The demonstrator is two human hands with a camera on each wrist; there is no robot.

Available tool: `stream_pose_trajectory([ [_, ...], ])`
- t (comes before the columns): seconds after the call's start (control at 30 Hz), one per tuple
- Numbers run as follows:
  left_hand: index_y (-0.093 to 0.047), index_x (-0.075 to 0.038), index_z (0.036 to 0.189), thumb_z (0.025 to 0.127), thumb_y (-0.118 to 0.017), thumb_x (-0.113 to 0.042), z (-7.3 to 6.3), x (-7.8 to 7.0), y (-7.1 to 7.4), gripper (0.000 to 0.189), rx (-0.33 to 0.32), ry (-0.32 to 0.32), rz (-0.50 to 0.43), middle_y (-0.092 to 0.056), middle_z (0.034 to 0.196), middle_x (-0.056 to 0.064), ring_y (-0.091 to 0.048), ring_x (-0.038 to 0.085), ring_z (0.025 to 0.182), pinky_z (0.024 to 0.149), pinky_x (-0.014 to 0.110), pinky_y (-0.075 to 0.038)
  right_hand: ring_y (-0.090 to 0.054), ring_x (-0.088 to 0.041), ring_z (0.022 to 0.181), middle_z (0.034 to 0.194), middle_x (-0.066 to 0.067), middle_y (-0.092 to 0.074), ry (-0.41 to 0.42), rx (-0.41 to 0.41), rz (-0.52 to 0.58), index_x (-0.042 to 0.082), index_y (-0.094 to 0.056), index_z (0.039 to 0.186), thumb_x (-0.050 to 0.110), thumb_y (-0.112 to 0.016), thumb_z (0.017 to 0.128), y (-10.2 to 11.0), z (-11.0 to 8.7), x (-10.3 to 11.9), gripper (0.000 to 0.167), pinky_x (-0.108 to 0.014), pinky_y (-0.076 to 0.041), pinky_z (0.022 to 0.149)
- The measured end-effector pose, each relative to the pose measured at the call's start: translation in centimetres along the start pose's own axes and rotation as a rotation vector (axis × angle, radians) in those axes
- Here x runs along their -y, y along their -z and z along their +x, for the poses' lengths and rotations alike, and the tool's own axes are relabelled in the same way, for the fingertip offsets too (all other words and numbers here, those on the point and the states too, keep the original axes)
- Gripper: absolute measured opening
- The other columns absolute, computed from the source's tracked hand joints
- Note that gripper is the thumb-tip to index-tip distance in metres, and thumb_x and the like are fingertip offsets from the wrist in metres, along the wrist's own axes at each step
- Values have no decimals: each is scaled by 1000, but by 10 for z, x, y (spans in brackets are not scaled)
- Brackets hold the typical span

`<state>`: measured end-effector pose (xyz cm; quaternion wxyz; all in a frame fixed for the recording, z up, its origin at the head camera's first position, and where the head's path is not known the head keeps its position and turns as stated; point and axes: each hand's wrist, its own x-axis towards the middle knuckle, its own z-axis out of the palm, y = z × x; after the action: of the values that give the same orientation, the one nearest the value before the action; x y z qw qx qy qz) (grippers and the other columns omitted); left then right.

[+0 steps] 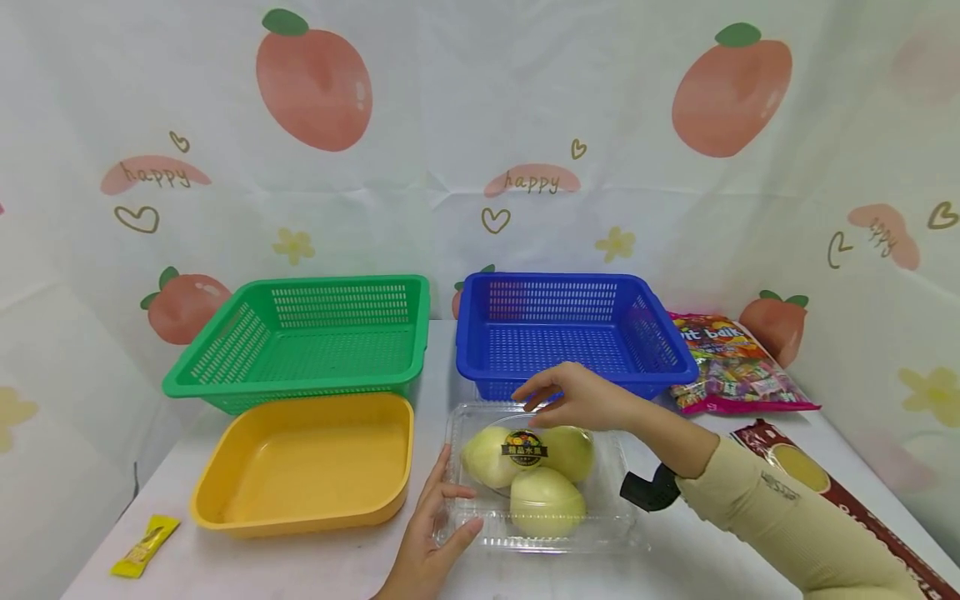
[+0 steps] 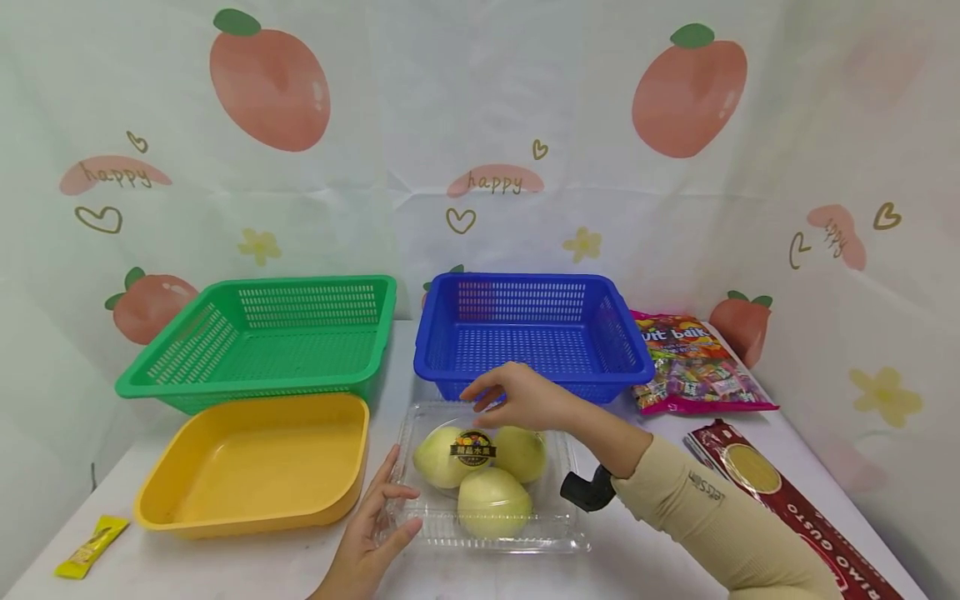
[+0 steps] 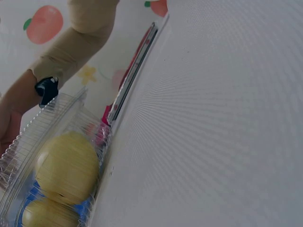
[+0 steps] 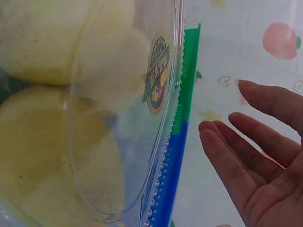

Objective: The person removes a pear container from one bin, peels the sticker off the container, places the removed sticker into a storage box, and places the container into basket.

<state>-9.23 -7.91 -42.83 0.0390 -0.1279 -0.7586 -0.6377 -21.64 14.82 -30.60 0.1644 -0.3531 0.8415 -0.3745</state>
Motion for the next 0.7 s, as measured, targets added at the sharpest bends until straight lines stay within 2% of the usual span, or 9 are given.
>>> stream_pose_trajectory([
  [0.23,-55,-7,106,88,-62,-12,0,-1,0,19,3,12,15,-10,157,13,-12,47,140,87,80,-25,-65,-27,99,111,-18,-66,3,85,12,-5,-63,114,11,-68,84,1,13,-4,34,-24,-55,81],
  [0.37,-55,-7,106,88,-61,-12,0,0,0,19,4,12,5,-9,157,13,-11,47,140,87,80,-24,-65,-21,97,109,-16,-67,-13,131,11,-3,-64,113,11,-69,83,0,21,-6,33,-22,-54,81],
  [0.5,-56,-7,106,88,-61,-11,-1,0,0,19,4,5,-3,-9,157,15,-11,47,140,87,80,-23,-64,-13,94,105,-12,-69,-46,159,4,-1,-65,111,11,-70,81,-3,27,-7,32,-21,-54,79],
  [0.7,-56,-8,106,88,-62,-12,0,1,-1,19,1,3,16,-11,157,13,-13,46,140,88,79,-26,-65,-11,91,101,-11,-70,-87,176,30,-1,-67,108,9,-72,80,-5,33,-8,31,-22,-54,77],
])
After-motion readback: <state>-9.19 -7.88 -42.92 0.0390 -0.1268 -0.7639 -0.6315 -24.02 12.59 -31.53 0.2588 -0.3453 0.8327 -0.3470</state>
